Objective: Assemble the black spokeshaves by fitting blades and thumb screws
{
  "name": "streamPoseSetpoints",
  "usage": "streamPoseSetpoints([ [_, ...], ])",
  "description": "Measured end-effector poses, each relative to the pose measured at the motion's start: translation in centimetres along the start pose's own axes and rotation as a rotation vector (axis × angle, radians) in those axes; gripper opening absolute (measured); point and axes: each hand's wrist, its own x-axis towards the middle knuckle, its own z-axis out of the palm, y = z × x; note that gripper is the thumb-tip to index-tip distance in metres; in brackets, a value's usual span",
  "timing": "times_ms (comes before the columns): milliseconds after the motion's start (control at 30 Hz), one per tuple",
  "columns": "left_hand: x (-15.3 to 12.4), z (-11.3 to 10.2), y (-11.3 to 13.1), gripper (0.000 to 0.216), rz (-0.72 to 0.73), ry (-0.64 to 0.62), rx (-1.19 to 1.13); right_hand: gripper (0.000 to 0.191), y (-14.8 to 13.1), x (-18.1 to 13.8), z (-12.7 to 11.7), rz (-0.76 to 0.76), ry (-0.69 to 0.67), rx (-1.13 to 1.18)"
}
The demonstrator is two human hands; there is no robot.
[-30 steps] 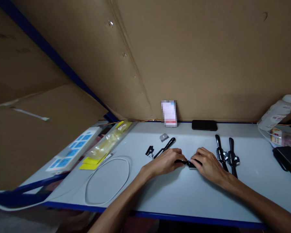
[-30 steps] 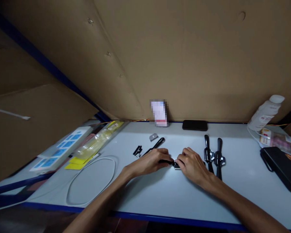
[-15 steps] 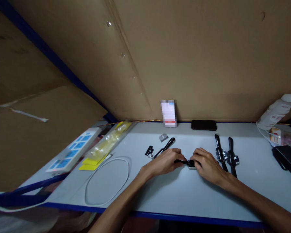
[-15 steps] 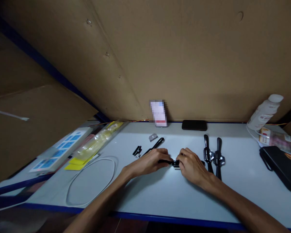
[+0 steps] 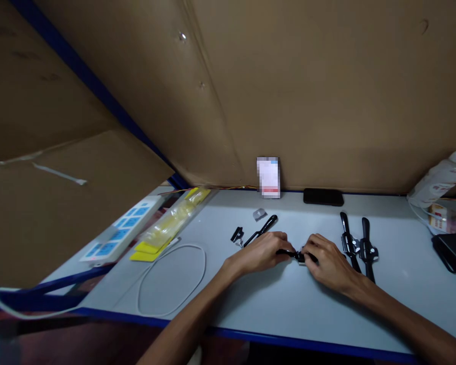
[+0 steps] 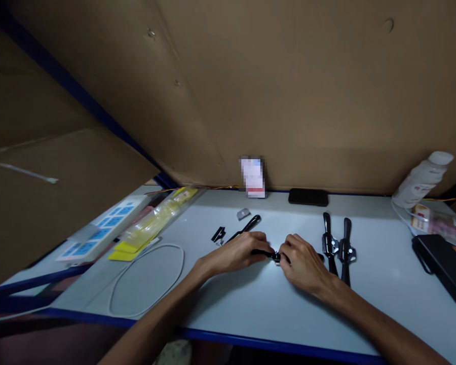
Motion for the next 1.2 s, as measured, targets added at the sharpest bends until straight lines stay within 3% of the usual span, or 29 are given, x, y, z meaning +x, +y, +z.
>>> streamPoseSetpoints([
  [200, 0.1, -0.1, 0.0, 0.022, -0.007, -0.019, 0.028, 0.019, 0.5, 0.4, 0.5, 0.149, 0.092, 0.098],
  [633, -0.1, 0.1, -0.5, 0.023, 0.001, -0.016, 0.0, 0.013, 0.8, 1.0, 0.6, 0.28, 0.078, 0.245],
  [800, -0.1, 0.1, -0.4, 0.022, -0.001, -0.023, 0.008, 0.014, 0.8, 0.9, 0.3, 0.217, 0.031, 0.069],
  [1033, -0.2, 0.2, -0.3, 0.022, -0.005, -0.019, 0.017, 0.022, 0.4, 0.8, -0.2, 0.014, -0.042, -0.1],
  [1200, -0.1, 0.1, -0.3, 0.021, -0.006, -0.015, 0.015, 0.021, 0.5, 0.6, 0.0, -0.028, -0.015, -0.075],
])
